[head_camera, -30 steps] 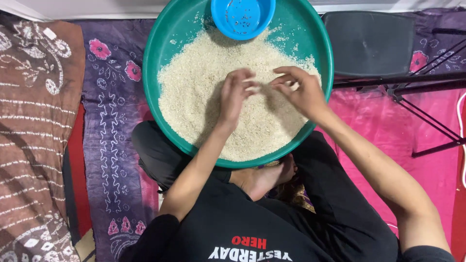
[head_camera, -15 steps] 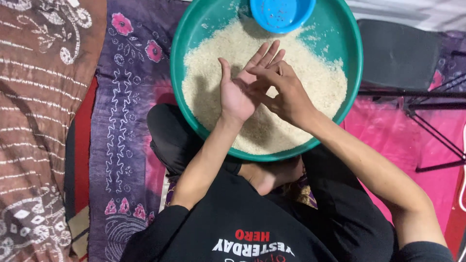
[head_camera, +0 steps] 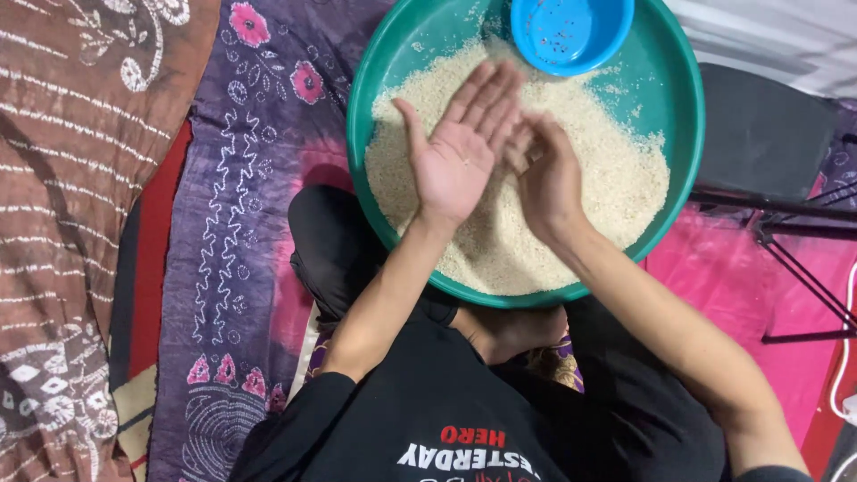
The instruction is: The person cleans and sorts rice by hand in a large green tray, shifting the rice to expose impurities, then picking out debris and placing it in a colander.
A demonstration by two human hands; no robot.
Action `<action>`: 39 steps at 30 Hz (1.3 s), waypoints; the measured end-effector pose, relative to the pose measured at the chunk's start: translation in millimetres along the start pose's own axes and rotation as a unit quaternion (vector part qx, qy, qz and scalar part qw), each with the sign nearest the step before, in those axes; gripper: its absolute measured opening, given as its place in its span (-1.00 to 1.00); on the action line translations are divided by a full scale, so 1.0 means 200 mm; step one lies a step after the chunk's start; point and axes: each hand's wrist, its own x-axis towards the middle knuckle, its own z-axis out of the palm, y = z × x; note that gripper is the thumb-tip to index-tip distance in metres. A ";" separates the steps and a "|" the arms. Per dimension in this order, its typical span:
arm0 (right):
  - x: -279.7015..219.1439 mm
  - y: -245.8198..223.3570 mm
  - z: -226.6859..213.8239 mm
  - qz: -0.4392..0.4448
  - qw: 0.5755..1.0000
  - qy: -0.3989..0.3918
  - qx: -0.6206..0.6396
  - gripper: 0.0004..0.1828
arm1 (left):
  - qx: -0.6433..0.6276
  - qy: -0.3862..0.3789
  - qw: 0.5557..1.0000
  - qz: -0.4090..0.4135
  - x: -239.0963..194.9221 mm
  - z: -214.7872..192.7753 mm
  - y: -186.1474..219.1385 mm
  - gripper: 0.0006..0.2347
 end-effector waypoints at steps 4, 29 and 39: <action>0.01 0.04 -0.01 0.201 0.958 -0.120 0.168 -0.38 | 0.274 -0.004 0.960 -0.052 0.05 0.07 -0.10 -0.17; -0.04 -0.19 -0.05 0.182 0.932 -0.185 0.253 -0.14 | -0.011 0.071 0.993 -0.098 0.12 0.03 0.04 -0.40; -0.01 -0.22 -0.02 0.067 0.979 -0.170 -0.087 0.06 | 0.481 0.012 0.873 -0.085 0.08 0.15 0.02 -0.64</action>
